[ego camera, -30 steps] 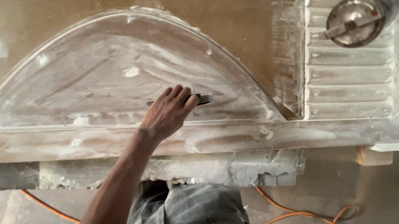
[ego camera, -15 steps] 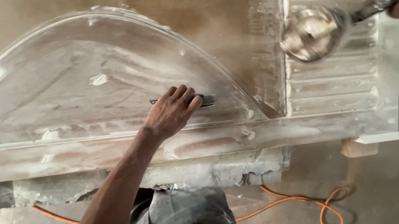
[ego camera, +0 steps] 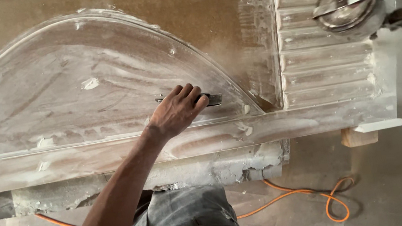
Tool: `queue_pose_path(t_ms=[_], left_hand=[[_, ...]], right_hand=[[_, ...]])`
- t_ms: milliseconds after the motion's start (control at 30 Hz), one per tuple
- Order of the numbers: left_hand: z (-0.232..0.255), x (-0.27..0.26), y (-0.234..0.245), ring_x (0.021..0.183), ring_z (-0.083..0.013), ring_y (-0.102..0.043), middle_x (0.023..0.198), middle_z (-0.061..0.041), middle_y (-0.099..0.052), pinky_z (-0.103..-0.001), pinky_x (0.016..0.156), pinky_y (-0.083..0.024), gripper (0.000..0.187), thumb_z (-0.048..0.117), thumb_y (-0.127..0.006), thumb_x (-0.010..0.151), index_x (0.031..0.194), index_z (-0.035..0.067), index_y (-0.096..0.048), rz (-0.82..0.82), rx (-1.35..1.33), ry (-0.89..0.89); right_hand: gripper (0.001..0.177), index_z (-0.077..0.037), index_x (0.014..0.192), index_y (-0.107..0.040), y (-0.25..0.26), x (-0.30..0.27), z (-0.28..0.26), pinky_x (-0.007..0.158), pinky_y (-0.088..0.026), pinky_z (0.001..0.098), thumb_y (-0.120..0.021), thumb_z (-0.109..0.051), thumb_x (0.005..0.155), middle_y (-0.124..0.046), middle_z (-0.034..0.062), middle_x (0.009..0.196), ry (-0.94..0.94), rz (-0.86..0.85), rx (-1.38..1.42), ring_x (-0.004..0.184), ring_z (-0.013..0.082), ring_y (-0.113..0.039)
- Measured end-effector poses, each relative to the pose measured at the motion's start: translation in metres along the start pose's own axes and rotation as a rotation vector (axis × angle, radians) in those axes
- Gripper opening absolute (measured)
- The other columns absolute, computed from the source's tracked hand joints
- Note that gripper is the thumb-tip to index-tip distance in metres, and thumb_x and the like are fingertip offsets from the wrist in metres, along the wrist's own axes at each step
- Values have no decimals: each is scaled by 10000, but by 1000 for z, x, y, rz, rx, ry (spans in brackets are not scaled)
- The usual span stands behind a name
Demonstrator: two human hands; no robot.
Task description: The person sands a decorative wooden panel by hand using a piece of sandpaper, focusing on the curved and grooved details of the design.
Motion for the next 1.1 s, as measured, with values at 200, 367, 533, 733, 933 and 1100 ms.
queue_pose_path(t_ms=[200, 367, 533, 733, 933, 1100], left_hand=[[6, -8, 3, 979, -228, -571, 1028, -67, -554, -375, 907, -518, 193, 156, -640, 951, 1080, 118, -502, -7, 12, -45], [10, 7, 5, 1013, -232, -569, 1065, -66, -559, -375, 909, -516, 249, 138, -648, 917, 1123, 115, -510, 1, 2, -46], [26, 35, 2, 1034, -240, -568, 1098, -78, -556, -376, 896, -507, 290, 130, -647, 893, 1150, 107, -514, 44, 5, -83], [45, 46, -3, 1043, -247, -565, 1104, -83, -549, -389, 917, -497, 254, 161, -629, 919, 1142, 112, -516, 47, -31, -174], [44, 38, 1, 1043, -245, -564, 1098, -82, -548, -393, 909, -503, 225, 169, -616, 949, 1144, 114, -519, 46, -49, -205], [38, 37, -6, 1055, -253, -566, 1100, -87, -551, -389, 898, -510, 227, 171, -619, 939, 1132, 108, -516, 40, 0, -182]], right_hand=[[446, -216, 1336, -653, -61, -94, -13, 732, -567, 373, -725, -148, 901, -775, 65, 1018, -104, 60, 320, 770, 187, -680], [346, -146, 1280, -666, -108, -162, -15, 663, -550, 344, -706, -167, 938, -772, 56, 1045, -160, 140, 807, 730, 166, -654], [275, -75, 1225, -678, -160, -266, -69, 595, -533, 316, -687, -187, 974, -768, 47, 1072, -157, 123, 1287, 689, 144, -629], [228, -41, 1169, -694, -213, -307, -83, 548, -538, 315, -687, -199, 1005, -766, 67, 1069, -172, 154, 1529, 704, 131, -640], [198, -70, 1187, -642, -248, -304, -49, 512, -496, 383, -719, -124, 1013, -724, 108, 1023, -505, 447, 1515, 657, 204, -643], [165, -137, 1157, -591, -262, -306, -28, 544, -520, 343, -674, -113, 1016, -726, 95, 968, -577, 615, 1716, 625, 184, -630]])
Point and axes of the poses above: each hand's wrist, its own x-axis towards the middle knuckle, its own y-axis out of the back of the hand, z = x × y, the point moved 2 cm from there along x, towards the middle knuckle
